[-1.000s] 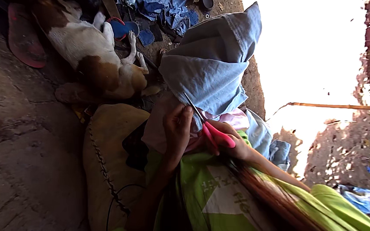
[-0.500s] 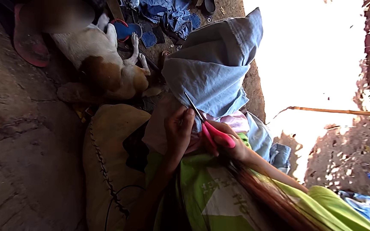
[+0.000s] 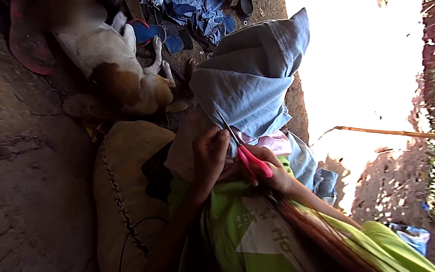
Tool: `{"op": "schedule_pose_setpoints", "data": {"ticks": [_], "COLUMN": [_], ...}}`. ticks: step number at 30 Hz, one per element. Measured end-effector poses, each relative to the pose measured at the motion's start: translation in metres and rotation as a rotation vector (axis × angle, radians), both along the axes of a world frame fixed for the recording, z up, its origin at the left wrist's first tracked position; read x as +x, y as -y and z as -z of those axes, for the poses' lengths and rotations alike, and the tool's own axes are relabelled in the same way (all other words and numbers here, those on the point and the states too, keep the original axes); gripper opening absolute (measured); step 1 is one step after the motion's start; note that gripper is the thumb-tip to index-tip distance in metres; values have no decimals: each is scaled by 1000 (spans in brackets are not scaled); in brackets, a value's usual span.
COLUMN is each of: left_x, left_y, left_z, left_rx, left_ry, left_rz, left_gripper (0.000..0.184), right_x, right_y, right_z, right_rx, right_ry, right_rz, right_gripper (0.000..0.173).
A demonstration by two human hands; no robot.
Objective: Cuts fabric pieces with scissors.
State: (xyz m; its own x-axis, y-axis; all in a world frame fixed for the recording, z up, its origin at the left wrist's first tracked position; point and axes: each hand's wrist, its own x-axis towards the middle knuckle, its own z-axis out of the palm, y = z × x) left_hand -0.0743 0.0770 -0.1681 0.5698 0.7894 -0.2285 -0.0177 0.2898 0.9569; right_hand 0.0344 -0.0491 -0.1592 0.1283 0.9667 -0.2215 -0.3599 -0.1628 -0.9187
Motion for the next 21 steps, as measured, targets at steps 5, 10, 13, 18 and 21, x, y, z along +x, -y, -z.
{"op": "schedule_pose_setpoints", "data": {"ticks": [5, 10, 13, 18, 21], "left_x": [2, 5, 3, 1, 1], "left_y": [1, 1, 1, 0, 0], "left_z": [-7, -3, 2, 5, 6], "left_rx": [4, -13, 8, 23, 24], "left_ry": [-59, -36, 14, 45, 52], "left_rz": [-29, -66, -66, -67, -67], "left_gripper": [20, 27, 30, 30, 31], "right_x": [2, 3, 5, 4, 3], "right_y": [4, 8, 5, -1, 1], "right_z": [0, 2, 0, 1, 1], "right_rx": [5, 17, -5, 1, 26], "right_ry": [106, 114, 50, -33, -67], "right_rz": [-26, -40, -64, -57, -32], "right_gripper": [38, 44, 40, 41, 39]}}
